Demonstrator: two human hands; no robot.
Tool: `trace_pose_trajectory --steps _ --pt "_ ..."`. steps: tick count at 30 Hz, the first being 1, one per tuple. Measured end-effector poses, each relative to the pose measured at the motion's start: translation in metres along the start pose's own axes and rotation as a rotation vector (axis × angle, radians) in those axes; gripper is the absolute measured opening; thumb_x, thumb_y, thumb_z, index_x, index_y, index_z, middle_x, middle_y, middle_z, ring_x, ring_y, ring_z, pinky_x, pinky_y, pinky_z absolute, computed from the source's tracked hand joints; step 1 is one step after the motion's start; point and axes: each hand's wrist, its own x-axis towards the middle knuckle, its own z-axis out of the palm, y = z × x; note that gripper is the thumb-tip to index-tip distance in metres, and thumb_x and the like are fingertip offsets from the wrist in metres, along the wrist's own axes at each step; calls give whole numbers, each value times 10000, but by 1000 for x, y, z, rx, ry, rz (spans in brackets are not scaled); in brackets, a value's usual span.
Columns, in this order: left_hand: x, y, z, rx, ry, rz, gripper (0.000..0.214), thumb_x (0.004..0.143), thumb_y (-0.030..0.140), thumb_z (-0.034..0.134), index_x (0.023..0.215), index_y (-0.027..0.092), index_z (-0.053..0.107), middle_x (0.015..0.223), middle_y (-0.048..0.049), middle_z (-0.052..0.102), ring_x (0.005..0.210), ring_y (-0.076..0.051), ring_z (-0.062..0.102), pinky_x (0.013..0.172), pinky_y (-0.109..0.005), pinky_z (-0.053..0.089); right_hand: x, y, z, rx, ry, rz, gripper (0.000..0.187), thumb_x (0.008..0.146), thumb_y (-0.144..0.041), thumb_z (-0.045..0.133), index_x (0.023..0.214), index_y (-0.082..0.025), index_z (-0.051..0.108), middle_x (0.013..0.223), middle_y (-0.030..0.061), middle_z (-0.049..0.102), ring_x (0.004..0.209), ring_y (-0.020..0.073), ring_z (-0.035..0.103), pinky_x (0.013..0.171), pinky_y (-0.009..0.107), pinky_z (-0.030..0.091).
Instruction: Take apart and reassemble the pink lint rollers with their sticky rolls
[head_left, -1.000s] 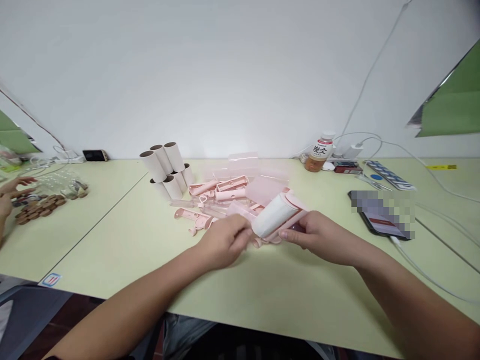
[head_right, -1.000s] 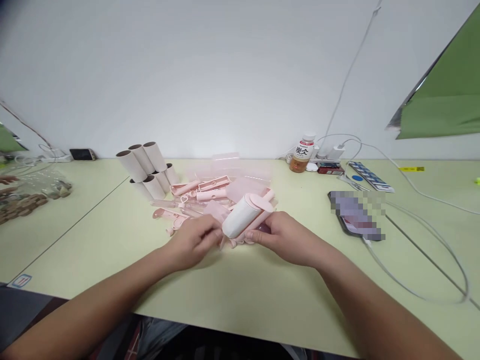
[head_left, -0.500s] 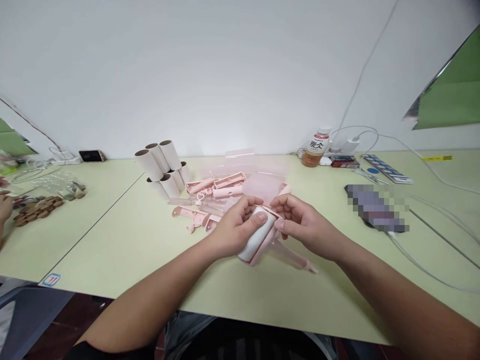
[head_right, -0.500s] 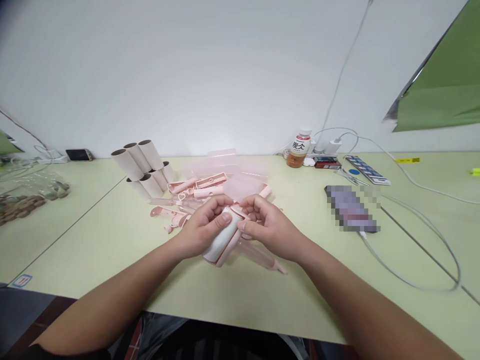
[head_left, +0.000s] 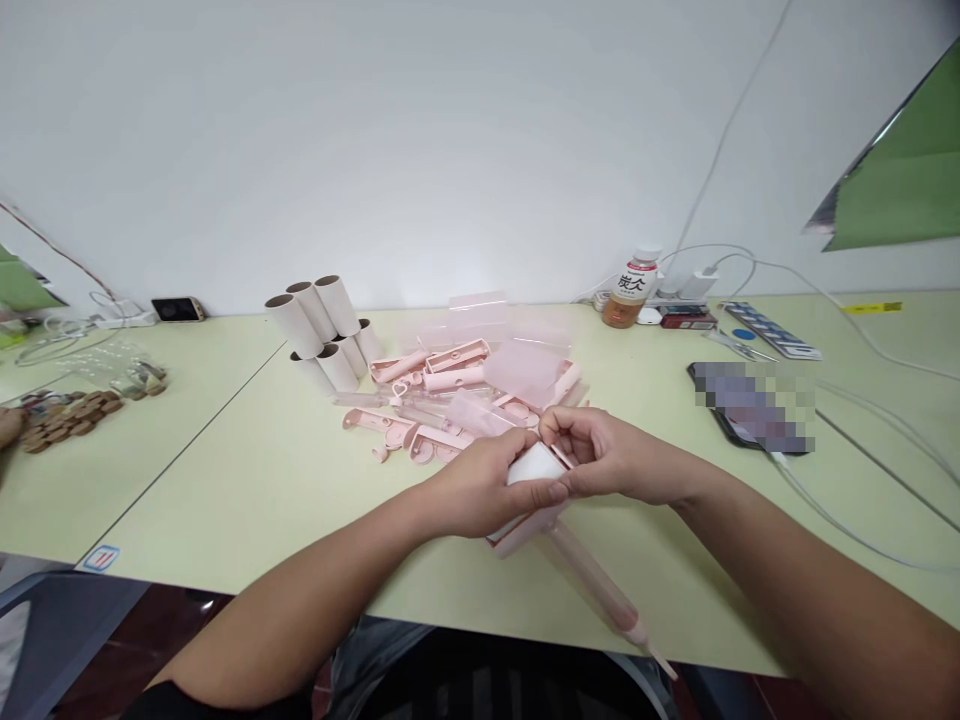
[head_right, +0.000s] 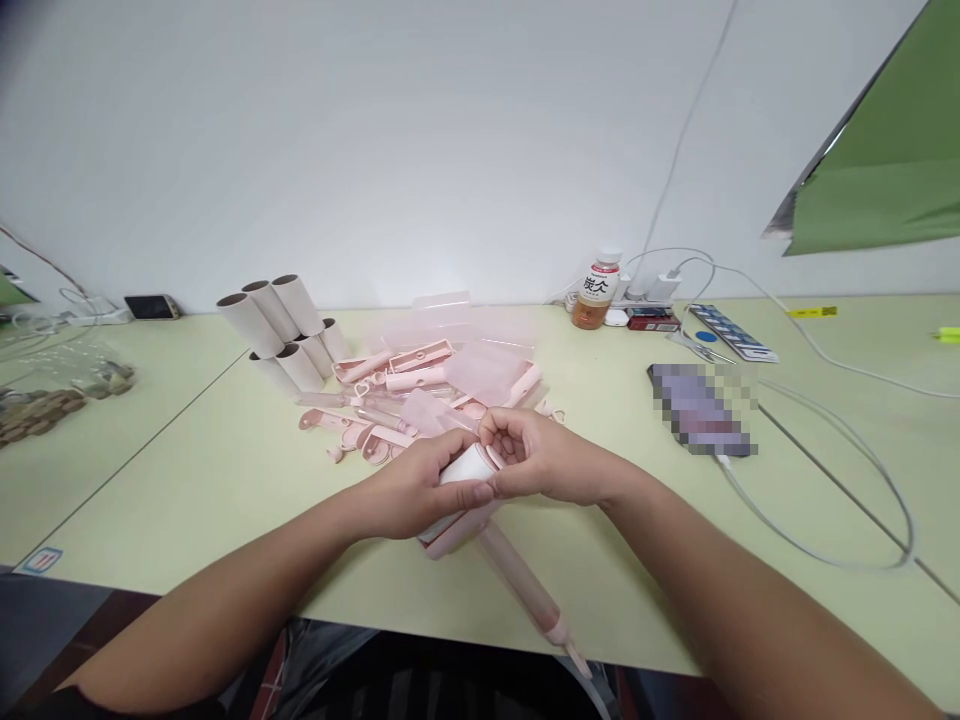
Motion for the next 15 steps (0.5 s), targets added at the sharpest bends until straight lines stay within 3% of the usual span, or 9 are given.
trace_pose_trajectory --steps 4,9,12,15 --pt "-2 5 4 37 50 54 519 880 610 561 1205 206 580 1128 -94 680 973 -260 628 783 -355 489 -3 -6 1 127 -18 14 386 615 -176 787 801 -213 450 687 -68 507 578 81 440 484 180 345" --pt "-2 5 10 48 129 105 514 887 593 560 1218 201 544 1132 -102 678 981 -267 633 815 -381 500 -7 -11 5 194 -33 60 369 593 -113 734 785 -218 437 665 -76 544 557 97 538 488 215 488" --pt "-4 2 4 71 364 62 477 891 553 569 1205 201 501 1088 -90 672 966 -265 635 820 -391 497 -5 -10 2 205 53 69 325 579 -86 697 703 -212 425 622 -82 524 506 94 533 475 258 538" --pt "-3 -4 -3 -52 596 51 448 900 555 561 1179 215 477 992 -62 662 880 -238 640 767 -365 503 -1 -8 -12 202 291 -30 281 608 -84 665 634 -209 415 539 -75 511 445 94 529 436 231 496"
